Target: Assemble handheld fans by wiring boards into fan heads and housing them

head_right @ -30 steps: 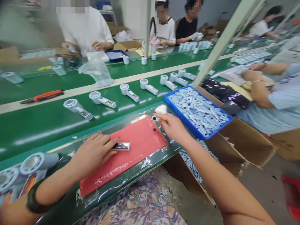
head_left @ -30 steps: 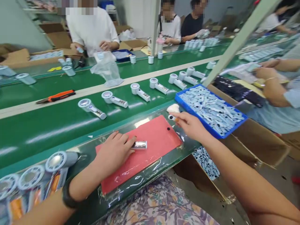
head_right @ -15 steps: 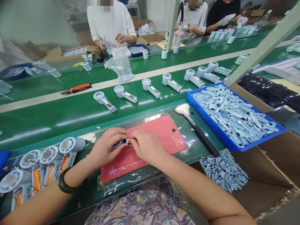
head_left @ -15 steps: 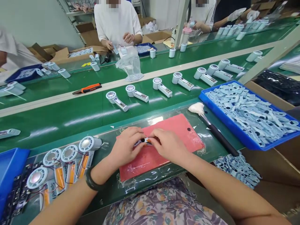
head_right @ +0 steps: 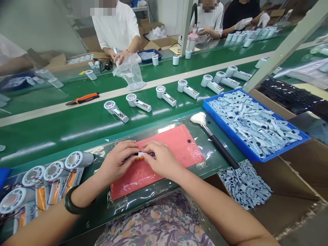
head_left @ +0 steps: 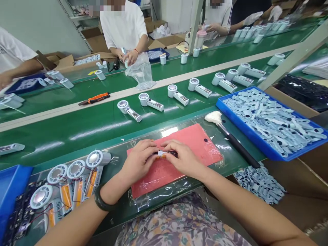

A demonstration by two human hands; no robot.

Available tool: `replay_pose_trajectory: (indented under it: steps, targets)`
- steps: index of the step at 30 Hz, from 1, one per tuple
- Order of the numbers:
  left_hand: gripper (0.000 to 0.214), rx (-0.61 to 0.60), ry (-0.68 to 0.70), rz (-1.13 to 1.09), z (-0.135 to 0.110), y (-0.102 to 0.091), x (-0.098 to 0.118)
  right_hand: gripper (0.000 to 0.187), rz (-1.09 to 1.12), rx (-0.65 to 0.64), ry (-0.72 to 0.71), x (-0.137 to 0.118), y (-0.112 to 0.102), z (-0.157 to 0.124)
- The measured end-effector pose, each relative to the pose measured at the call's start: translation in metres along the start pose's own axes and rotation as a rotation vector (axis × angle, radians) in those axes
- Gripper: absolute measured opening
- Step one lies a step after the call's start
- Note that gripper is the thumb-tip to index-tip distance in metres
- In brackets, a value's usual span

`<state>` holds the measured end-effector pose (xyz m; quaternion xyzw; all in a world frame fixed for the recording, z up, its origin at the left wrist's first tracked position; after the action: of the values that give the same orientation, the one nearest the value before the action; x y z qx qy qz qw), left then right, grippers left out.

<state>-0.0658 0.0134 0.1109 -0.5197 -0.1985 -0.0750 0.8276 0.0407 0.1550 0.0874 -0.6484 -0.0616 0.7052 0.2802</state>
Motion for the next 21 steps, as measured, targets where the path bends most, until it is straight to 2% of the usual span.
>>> replay_pose_trajectory:
  steps: [2, 5, 8, 9, 11, 13, 17, 21]
  targets:
    - [0.02, 0.015, 0.012, 0.014, -0.001, 0.001, 0.0, 0.009, -0.054, -0.001, -0.009, -0.004, -0.001, 0.0]
    - [0.021, 0.008, 0.014, 0.036, 0.001, 0.001, -0.001, 0.013, -0.021, -0.023, 0.076, 0.003, 0.0, 0.005]
    - [0.02, -0.011, 0.012, 0.068, 0.002, -0.003, 0.002, 0.008, 0.048, -0.094, 0.116, 0.011, 0.001, 0.008]
    - [0.017, -0.022, 0.02, 0.076, 0.0, -0.005, 0.005, 0.014, 0.032, -0.117, 0.097, 0.011, 0.001, 0.006]
    - [0.013, -0.055, 0.034, 0.091, -0.006, -0.007, 0.011, 0.034, -0.066, -0.172, 0.027, 0.008, 0.0, -0.002]
    - [0.015, -0.09, 0.041, 0.114, -0.017, -0.005, 0.018, 0.044, -0.206, -0.236, -0.053, 0.002, 0.002, -0.014]
    - [0.026, -0.11, -0.005, 0.23, -0.032, 0.006, 0.029, 0.042, -0.427, -0.279, -0.141, -0.004, 0.013, -0.03]
    - [0.025, -0.115, -0.01, 0.286, -0.028, 0.01, 0.032, 0.038, -0.563, -0.255, -0.149, -0.001, 0.02, -0.028]
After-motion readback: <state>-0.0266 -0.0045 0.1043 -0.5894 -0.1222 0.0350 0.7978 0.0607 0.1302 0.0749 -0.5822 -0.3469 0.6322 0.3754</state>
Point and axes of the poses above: each hand's wrist, its own z-axis towards the middle knuckle, its own y-axis out of the palm, x = y × z, the point moved 4 cm from there along z, towards the middle knuckle, and after that the axes turned 2 degrees about -y, right-handed, at the moved point
